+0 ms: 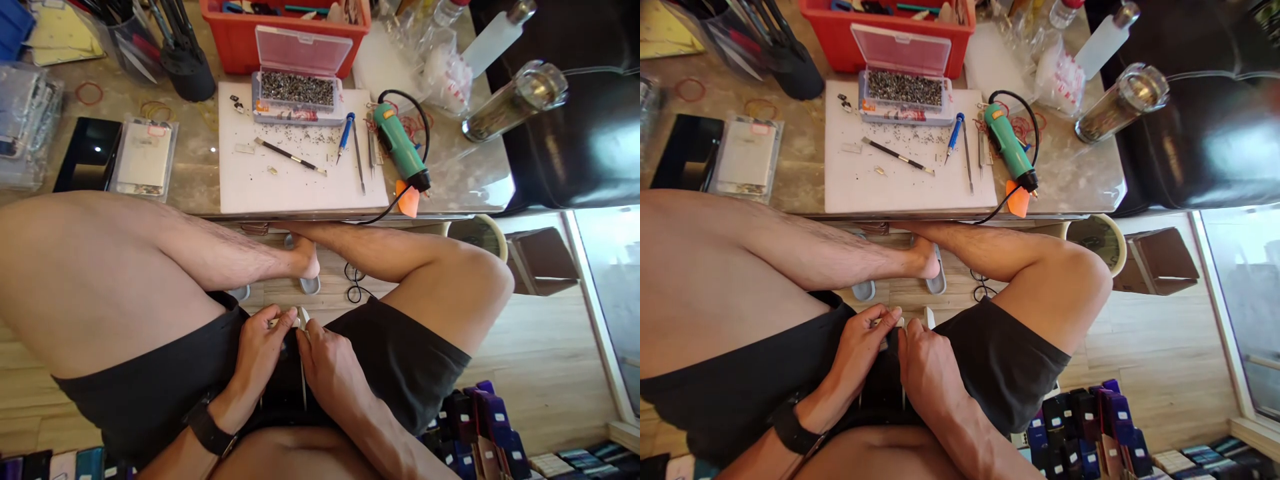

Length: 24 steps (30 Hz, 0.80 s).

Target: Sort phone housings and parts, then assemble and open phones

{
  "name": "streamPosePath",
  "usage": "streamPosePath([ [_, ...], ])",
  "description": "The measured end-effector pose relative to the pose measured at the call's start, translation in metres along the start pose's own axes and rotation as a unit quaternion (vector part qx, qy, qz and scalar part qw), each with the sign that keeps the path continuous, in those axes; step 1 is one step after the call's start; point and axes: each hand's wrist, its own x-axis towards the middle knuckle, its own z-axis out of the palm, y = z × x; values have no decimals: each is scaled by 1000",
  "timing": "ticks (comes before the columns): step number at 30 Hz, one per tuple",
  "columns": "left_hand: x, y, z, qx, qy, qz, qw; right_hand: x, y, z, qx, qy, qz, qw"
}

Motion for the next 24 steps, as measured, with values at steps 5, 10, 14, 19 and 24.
streamPosePath([
  [5,-1,1,0,2,-4,-4,1000,-6,0,2,23,6,8,1000],
  [10,-6,14,-4,-41,0,-7,999,-12,-6,-4,104,37,23,994],
  [14,-11,29,-10,-77,12,19,997,-15,-15,-17,183,84,-11,980],
  [19,-13,34,-14,-93,30,52,994,-16,-20,-32,182,104,-70,975],
  [24,-12,32,-14,-132,25,74,988,-18,-19,-35,189,121,-75,972],
])
